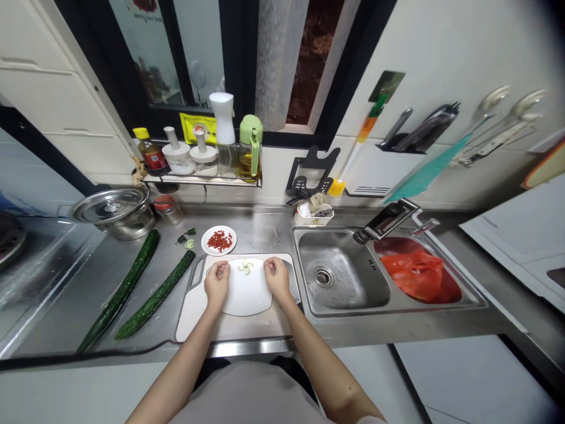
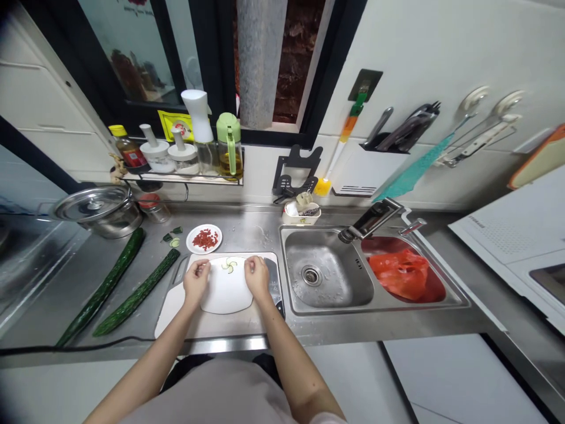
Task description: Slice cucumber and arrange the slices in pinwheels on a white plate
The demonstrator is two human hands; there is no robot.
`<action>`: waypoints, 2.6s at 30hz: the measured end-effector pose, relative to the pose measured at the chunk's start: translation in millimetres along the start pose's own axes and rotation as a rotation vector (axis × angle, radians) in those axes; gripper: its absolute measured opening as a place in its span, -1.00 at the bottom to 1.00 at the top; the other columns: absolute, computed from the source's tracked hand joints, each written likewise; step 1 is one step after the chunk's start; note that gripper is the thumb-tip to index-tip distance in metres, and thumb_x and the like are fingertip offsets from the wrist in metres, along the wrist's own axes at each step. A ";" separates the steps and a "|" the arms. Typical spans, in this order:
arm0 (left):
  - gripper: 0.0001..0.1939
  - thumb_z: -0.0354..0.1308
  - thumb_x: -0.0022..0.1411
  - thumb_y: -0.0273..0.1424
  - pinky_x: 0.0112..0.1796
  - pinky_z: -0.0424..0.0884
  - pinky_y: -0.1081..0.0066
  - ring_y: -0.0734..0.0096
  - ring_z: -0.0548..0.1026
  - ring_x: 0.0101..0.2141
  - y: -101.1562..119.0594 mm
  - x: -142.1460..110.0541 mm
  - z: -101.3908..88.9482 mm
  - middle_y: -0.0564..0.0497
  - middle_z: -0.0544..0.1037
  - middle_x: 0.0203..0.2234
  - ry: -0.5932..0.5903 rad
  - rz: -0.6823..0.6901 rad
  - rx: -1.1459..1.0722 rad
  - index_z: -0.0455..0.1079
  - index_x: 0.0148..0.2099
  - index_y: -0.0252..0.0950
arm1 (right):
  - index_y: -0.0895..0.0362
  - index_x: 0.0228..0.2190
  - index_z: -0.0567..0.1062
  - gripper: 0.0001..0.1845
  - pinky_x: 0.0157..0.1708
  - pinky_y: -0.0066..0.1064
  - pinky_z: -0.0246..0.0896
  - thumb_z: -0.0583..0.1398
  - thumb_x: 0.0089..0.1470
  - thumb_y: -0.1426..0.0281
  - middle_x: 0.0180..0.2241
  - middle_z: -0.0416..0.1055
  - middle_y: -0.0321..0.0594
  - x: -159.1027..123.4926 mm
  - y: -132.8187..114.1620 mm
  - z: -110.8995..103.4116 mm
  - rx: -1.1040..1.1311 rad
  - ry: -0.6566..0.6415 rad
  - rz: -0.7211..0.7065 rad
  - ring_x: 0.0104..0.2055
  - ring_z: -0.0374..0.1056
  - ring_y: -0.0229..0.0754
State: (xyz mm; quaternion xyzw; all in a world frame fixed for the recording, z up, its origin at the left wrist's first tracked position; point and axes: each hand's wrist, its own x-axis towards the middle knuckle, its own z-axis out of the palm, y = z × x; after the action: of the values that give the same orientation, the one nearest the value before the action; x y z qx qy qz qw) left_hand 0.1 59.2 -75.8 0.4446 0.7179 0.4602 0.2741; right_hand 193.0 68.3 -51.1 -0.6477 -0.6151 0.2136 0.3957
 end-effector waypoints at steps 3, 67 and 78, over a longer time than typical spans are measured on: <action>-0.62 0.06 0.13 -0.14 -0.41 0.30 0.45 0.44 0.36 -0.51 -9.1 -20.1 -11.0 0.06 0.46 -0.50 -0.031 0.001 0.002 0.48 -0.14 -0.26 | 0.12 -0.49 0.43 -0.78 -0.34 -0.44 0.11 0.04 0.09 0.35 -0.48 0.36 -0.26 -25.7 3.8 -9.6 0.044 0.007 0.001 -0.37 0.27 -0.22; -0.65 0.20 0.07 -0.15 -0.24 0.35 0.38 0.36 0.46 -0.32 81.8 -53.9 -73.9 -0.01 0.52 -0.41 -0.240 0.211 -0.236 0.39 -0.18 -0.27 | 0.12 -0.34 0.47 -0.81 -0.30 -0.46 0.19 0.08 0.17 0.32 -0.34 0.43 -0.24 -43.5 -105.4 -36.5 0.242 -0.288 -0.300 -0.33 0.30 -0.26; -0.40 0.19 0.01 0.01 -0.54 0.09 0.54 0.56 0.33 -0.56 106.3 -56.5 -84.4 0.03 0.51 -0.48 -0.528 -0.281 -0.562 0.31 -0.01 -0.29 | 0.08 -0.27 0.51 -0.76 -0.11 -0.33 0.17 0.05 0.25 0.33 -0.28 0.41 -0.19 -41.8 -107.3 -54.1 0.147 -0.178 -0.512 -0.14 0.28 -0.17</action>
State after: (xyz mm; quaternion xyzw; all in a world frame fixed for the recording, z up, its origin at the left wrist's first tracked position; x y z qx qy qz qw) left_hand -0.9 -7.1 55.5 0.3529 0.5230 0.4665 0.6200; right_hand 160.6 7.0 55.6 -0.4195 -0.7737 0.2068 0.4273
